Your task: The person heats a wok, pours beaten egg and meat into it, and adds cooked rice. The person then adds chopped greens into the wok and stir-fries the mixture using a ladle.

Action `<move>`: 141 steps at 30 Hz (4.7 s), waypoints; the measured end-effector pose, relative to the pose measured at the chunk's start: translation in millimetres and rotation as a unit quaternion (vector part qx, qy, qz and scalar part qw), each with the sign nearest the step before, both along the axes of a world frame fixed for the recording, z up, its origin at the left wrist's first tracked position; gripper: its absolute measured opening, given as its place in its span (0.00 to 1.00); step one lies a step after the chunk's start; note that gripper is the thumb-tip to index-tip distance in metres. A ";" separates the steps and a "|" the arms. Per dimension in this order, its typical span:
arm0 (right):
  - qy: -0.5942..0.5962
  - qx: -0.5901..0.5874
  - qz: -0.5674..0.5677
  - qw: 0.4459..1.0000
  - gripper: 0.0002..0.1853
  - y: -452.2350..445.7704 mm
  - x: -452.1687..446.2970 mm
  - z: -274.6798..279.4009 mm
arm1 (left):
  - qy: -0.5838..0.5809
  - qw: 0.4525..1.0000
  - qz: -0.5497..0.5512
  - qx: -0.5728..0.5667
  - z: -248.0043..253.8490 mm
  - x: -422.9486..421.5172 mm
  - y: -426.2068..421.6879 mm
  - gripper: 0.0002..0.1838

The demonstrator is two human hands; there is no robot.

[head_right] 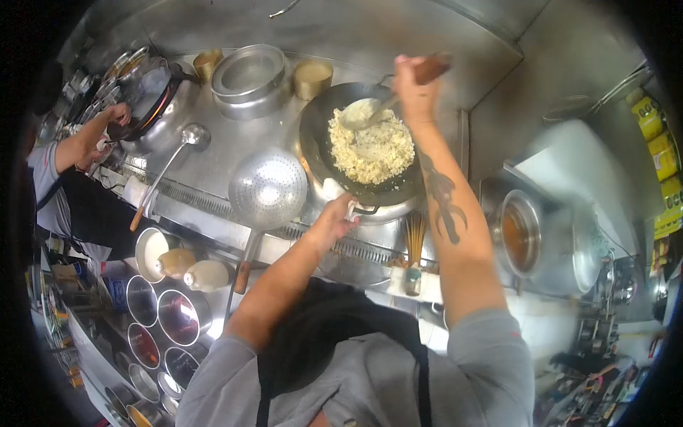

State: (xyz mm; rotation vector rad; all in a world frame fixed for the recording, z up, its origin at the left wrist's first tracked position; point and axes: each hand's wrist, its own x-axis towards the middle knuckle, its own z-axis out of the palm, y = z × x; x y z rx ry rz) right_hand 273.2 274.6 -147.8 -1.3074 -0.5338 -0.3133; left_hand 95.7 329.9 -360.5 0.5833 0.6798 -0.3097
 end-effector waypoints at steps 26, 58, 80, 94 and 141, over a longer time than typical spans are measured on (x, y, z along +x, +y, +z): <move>-0.054 -0.049 0.091 0.993 0.11 -61.5 -132.6 91.4 | -0.017 1.000 -0.017 -0.007 9.3 -145.3 -25.2 0.09; -0.059 -0.009 -0.024 0.998 0.12 -62.2 -149.1 84.1 | -0.053 0.998 0.010 0.021 22.8 -108.3 -23.8 0.06; -0.088 0.064 -0.111 0.988 0.12 -69.8 -105.0 124.7 | -0.064 0.998 -0.009 -0.015 -29.6 7.6 -2.4 0.07; 0.055 -0.182 0.023 0.982 0.11 12.6 -13.5 19.4 | -0.020 0.999 -0.018 -0.019 -11.7 5.4 -2.0 0.08; -0.013 0.037 -0.176 0.984 0.09 -48.8 -66.8 107.9 | 0.004 0.997 -0.078 -0.014 10.7 -144.6 -1.2 0.07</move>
